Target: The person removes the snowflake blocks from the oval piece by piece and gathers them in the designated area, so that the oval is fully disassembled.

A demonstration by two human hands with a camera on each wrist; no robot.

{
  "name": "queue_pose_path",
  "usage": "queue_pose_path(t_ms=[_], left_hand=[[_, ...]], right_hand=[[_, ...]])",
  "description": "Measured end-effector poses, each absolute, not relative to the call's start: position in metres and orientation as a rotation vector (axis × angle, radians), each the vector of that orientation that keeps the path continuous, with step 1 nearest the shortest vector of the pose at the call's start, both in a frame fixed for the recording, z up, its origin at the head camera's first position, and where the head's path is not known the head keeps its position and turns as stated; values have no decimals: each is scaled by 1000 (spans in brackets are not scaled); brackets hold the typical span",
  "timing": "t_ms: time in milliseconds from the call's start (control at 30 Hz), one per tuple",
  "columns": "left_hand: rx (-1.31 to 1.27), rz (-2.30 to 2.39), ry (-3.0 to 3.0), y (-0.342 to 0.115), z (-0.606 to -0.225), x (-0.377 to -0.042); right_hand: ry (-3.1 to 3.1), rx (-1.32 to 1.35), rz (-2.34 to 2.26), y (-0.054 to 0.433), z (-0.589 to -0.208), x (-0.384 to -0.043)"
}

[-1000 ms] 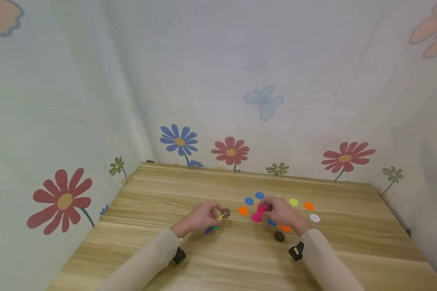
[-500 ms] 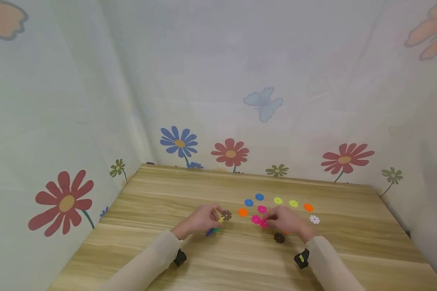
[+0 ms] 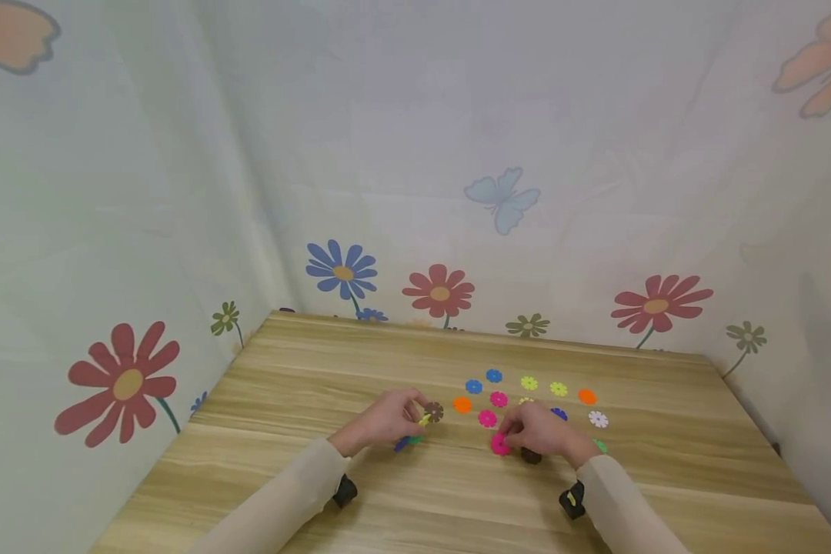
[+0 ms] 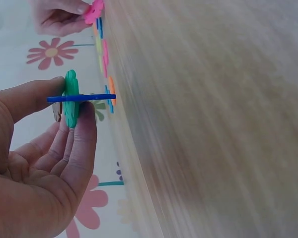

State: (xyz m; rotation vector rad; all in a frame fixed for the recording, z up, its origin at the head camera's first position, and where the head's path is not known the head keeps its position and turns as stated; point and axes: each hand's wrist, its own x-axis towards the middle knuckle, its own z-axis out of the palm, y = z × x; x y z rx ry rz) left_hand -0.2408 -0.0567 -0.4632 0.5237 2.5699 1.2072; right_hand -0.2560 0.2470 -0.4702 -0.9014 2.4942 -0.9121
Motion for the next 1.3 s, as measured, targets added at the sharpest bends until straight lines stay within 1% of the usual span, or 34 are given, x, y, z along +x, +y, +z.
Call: queue_pose_path(t_ms=[667,933,1067,1300], left_hand=[[549,1166,2596,-58,-459,-239],[579,1163,2616,-57,-461,-241],[600,1160,2629,-57,-461,-240],[564,1171,2618,-56,-459,-239]], right_hand=[[2654,-858,-818,245,-467,-257],[2645,-814,-967,225,-462,-256],[2654,-848,-961,214,-463,-257],[2631,-883,-1016,194,-467,-260]])
